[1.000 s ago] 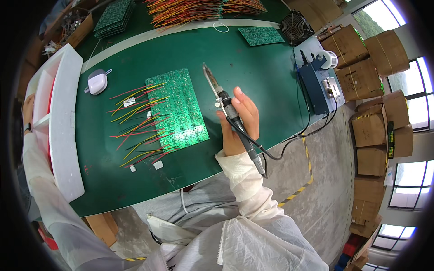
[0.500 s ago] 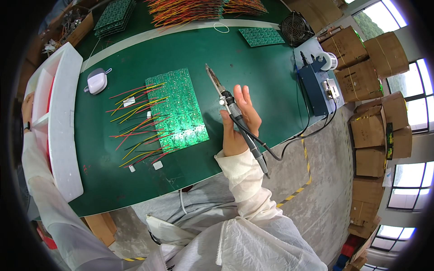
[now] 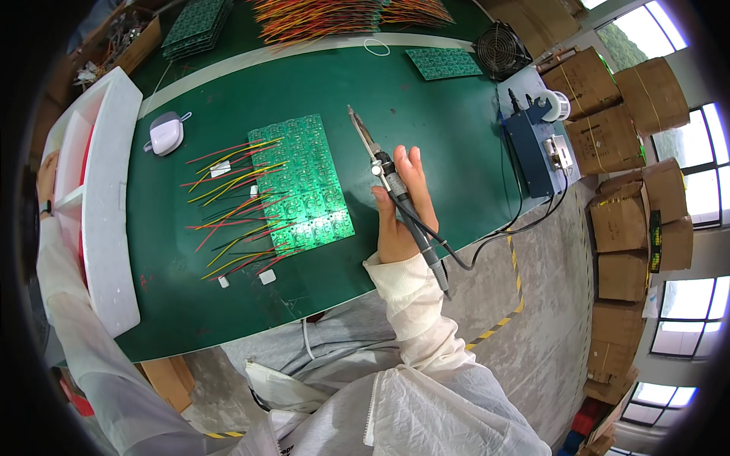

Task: The person attaches wires onto a circuit board panel by positioning each wire by hand and soldering the connection with a soldering iron.

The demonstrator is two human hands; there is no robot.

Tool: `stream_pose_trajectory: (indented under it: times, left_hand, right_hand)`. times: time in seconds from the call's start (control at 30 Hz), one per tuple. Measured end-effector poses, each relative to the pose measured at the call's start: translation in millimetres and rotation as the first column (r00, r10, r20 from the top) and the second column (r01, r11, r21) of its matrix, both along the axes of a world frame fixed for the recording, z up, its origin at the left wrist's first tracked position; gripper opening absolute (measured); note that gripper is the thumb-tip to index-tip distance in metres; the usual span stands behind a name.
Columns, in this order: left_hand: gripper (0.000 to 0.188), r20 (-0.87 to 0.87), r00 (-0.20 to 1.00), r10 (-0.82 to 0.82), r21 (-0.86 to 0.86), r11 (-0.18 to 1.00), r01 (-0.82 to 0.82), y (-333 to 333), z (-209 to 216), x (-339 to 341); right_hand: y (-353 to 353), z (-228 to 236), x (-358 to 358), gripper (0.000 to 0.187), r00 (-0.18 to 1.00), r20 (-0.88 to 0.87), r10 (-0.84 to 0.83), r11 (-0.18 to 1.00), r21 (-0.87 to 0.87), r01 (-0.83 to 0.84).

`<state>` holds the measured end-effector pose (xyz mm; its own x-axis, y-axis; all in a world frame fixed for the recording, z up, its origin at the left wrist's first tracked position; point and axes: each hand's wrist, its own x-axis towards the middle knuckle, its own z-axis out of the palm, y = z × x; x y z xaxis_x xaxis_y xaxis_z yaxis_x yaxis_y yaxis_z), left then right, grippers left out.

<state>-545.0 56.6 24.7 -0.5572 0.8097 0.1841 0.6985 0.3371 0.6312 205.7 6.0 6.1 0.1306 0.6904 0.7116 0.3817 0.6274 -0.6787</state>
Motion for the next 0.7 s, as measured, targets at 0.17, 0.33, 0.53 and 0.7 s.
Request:
stream_pose_trajectory:
  times: [0.17, 0.33, 0.53, 0.7]
  left_hand:
    - [0.035, 0.025, 0.999, -0.048, 0.006, 0.999, 0.048, -1.7, 1.3, -14.0]
    - [0.035, 0.018, 0.999, -0.047, 0.015, 0.999, 0.046, 3.7, -3.5, -12.1]
    - [0.035, 0.110, 0.993, -0.049, 0.030, 0.998, 0.046, 3.3, -4.6, -19.5]
    - [0.027, 0.098, 0.993, -0.066, 0.057, 0.997, 0.061, 4.3, -9.8, -25.5]
  right_hand:
    - [4.6, -7.0, -0.7, 0.036, 0.998, -0.048, 0.048, 0.996, 0.071, -0.045]
    - [5.0, -6.5, 0.1, 0.035, 0.998, -0.050, 0.044, 0.996, 0.079, -0.040]
    - [0.7, -3.4, 4.3, 0.046, 0.994, 0.107, -0.003, 1.000, 0.012, 0.001]
    - [-1.9, -0.9, -0.3, 0.050, 1.000, -0.031, 0.004, 1.000, -0.022, -0.005]
